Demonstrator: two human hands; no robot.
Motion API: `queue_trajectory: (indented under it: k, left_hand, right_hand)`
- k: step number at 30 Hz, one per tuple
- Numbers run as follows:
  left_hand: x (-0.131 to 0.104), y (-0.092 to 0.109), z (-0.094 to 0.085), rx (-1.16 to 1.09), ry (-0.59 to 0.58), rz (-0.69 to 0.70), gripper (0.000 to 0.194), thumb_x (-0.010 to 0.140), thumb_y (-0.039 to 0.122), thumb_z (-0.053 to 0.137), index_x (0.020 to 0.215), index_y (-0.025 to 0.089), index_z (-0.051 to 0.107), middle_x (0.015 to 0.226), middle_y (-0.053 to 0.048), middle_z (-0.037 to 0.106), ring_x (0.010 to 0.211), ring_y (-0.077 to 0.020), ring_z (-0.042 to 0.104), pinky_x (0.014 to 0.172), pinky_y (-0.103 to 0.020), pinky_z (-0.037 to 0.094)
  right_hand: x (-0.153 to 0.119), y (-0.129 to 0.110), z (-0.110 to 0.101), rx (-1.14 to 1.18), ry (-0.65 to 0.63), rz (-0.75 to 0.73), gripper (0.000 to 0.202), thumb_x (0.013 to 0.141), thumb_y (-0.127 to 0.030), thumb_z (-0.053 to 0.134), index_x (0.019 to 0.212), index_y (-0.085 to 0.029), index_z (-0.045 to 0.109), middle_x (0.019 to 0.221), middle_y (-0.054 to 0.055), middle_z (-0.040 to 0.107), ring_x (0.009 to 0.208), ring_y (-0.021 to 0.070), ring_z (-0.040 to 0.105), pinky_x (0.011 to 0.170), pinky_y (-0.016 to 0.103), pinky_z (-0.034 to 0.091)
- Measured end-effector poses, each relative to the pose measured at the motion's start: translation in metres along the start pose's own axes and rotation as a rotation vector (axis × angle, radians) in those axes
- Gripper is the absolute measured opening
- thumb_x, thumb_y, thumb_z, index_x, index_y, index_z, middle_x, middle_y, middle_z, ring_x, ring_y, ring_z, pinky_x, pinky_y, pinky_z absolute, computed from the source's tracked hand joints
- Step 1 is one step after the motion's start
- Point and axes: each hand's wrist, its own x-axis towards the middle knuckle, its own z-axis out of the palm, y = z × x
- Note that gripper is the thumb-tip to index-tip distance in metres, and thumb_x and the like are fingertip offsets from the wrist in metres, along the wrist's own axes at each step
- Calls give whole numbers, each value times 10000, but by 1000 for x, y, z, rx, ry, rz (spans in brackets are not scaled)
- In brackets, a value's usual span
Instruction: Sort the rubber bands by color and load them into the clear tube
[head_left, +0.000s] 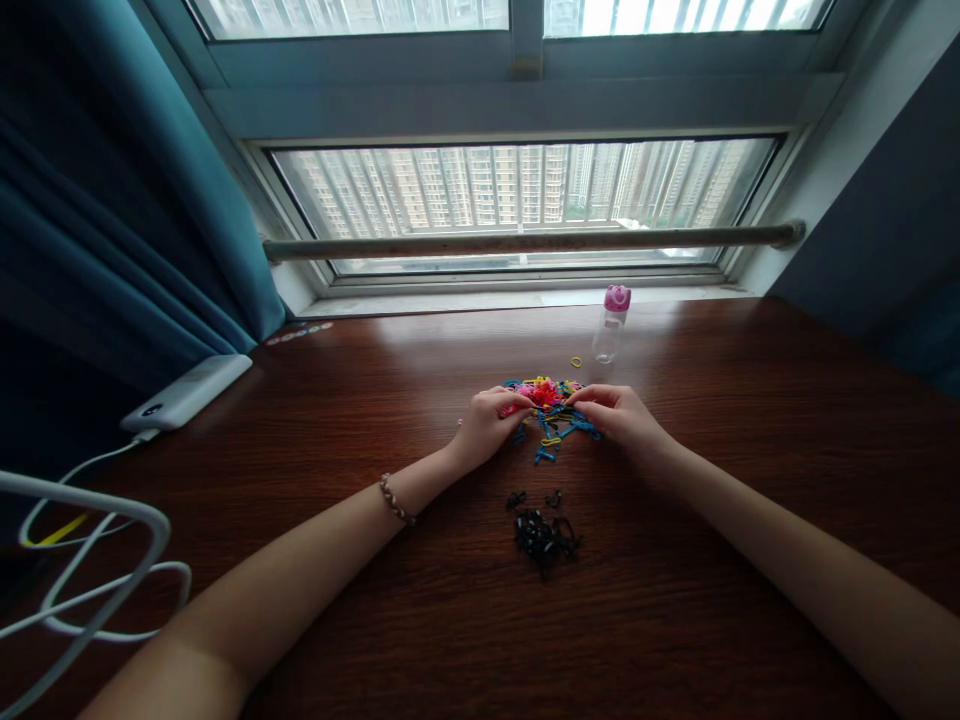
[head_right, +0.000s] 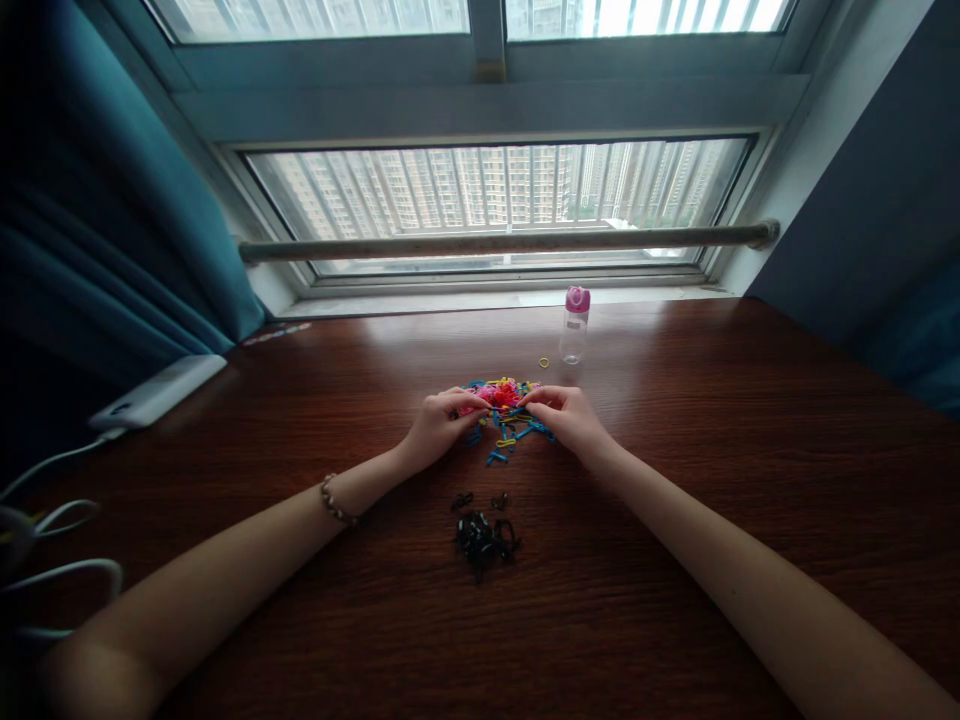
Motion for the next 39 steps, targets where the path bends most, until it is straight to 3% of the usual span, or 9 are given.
queue_trajectory:
  k: [6, 15, 18, 22, 26, 31, 33, 37, 39]
  left_hand:
    - [-1, -1, 1, 14, 21, -8, 122, 765, 230, 562, 814, 190, 666, 805, -41, 670, 752, -164, 603, 708, -269, 463]
    - [-2, -3, 0, 13, 48, -37, 118, 756, 225, 565, 829, 167, 637, 879, -60, 671, 835, -186, 613, 786, -318, 474]
    - [-2, -3, 0, -29, 53, -39, 99, 751, 216, 566, 805, 165, 632, 926, -66, 663, 880, -195, 606, 831, -349, 465]
    - [-2, -2, 0, -101, 41, -24, 85, 756, 214, 560, 775, 168, 630, 1010, -69, 643, 958, -198, 586, 887, -368, 444]
    - [-2, -1, 0, -112, 40, -25, 85, 755, 214, 563, 783, 165, 627, 1002, -70, 646, 943, -195, 594, 878, -358, 451]
    - [-2, 0, 0, -53, 47, -50, 111, 768, 235, 549, 810, 161, 619, 892, -62, 669, 861, -191, 617, 811, -333, 475]
    - [-3, 1, 0, -53, 51, -69, 123, 774, 253, 543, 830, 162, 603, 876, -61, 670, 852, -192, 620, 790, -323, 479]
    - [-5, 5, 1, -155, 74, -120, 198, 773, 263, 549, 943, 170, 503, 831, -50, 677, 827, -184, 637, 750, -309, 486]
    - [-7, 10, 1, -198, 62, -123, 257, 774, 260, 553, 994, 176, 449, 802, -38, 680, 811, -177, 642, 745, -303, 484]
  right_hand:
    - [-2, 1, 3, -13, -79, 23, 232, 662, -304, 575, 771, -115, 654, 459, -43, 437, 437, 69, 343, 433, 213, 230]
    - [-5, -5, 5, -92, -156, 10, 237, 679, -316, 572, 785, -120, 652, 461, -43, 440, 418, 61, 336, 410, 207, 221]
    - [-5, -5, 5, -75, -276, -7, 227, 666, -321, 608, 772, -124, 649, 563, -10, 545, 478, 75, 427, 446, 205, 303]
    - [-8, -7, 6, -25, -531, -10, 215, 644, -310, 653, 753, -125, 648, 694, 22, 624, 626, 116, 541, 586, 227, 414]
    - [-16, -11, 8, -45, -757, 7, 214, 658, -301, 654, 760, -113, 652, 670, 15, 617, 594, 101, 535, 558, 205, 410]
    - [-22, -13, 13, -176, -905, -62, 234, 691, -324, 619, 796, -122, 671, 726, 28, 648, 603, 106, 548, 544, 194, 407]
    - [-20, -9, 14, -251, -813, -127, 218, 708, -314, 601, 798, -131, 678, 714, 24, 654, 596, 112, 552, 533, 195, 402]
    - [-11, 4, 13, -548, -219, -323, 140, 751, -215, 547, 771, -160, 674, 696, 26, 649, 611, 130, 543, 579, 233, 414]
    - [-9, 10, 12, -731, -58, -445, 151, 765, -163, 521, 782, -180, 670, 781, 45, 655, 722, 161, 547, 687, 278, 425]
